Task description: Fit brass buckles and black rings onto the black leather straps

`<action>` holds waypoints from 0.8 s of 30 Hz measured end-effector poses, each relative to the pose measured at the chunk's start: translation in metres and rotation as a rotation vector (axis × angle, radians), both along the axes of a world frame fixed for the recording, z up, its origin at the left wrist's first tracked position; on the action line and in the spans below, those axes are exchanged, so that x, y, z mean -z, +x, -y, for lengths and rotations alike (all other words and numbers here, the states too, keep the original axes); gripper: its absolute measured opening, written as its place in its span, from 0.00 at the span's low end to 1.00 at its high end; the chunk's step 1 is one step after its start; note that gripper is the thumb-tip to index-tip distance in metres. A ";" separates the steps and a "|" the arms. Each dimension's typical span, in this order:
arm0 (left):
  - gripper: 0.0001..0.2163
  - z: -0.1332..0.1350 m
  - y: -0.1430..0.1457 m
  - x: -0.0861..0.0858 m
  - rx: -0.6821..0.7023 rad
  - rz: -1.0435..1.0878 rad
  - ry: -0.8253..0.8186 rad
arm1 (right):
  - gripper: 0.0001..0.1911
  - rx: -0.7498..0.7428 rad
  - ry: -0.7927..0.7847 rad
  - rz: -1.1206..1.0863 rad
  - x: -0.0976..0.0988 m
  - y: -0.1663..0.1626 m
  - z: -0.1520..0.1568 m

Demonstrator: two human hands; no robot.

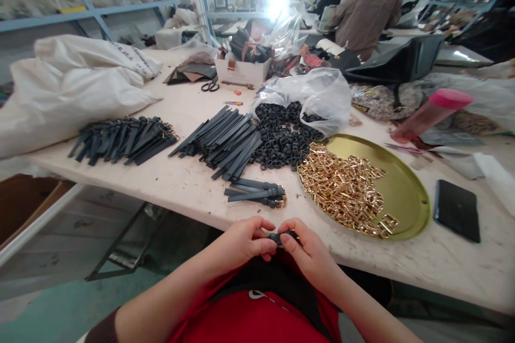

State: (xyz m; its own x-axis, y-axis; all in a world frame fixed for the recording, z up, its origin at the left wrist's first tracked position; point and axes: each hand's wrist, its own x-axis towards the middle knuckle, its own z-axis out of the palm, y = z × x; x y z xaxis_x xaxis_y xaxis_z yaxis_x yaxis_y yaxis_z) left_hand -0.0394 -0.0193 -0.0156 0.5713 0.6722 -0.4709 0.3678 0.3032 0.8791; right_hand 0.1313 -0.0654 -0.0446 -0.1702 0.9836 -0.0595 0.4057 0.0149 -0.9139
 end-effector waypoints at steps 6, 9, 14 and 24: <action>0.16 -0.016 0.002 -0.008 0.174 -0.160 0.346 | 0.09 -0.027 0.049 0.039 0.003 -0.008 -0.013; 0.22 -0.037 0.000 -0.005 0.242 -0.296 0.648 | 0.12 0.076 0.139 0.157 0.004 -0.008 -0.035; 0.18 -0.080 -0.006 0.013 0.406 -0.659 1.192 | 0.20 0.263 0.334 0.284 0.029 -0.010 -0.078; 0.06 -0.086 -0.003 0.016 0.447 -0.758 1.334 | 0.30 0.392 0.243 -0.210 0.080 0.002 -0.077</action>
State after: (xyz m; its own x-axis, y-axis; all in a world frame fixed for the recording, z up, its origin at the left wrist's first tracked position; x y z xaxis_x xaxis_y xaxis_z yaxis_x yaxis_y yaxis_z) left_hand -0.0425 0.0670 -0.0318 0.7448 0.6663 0.0365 0.6669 -0.7452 -0.0045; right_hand 0.1334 0.0114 -0.1243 0.2306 0.9571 0.1753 0.2310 0.1212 -0.9654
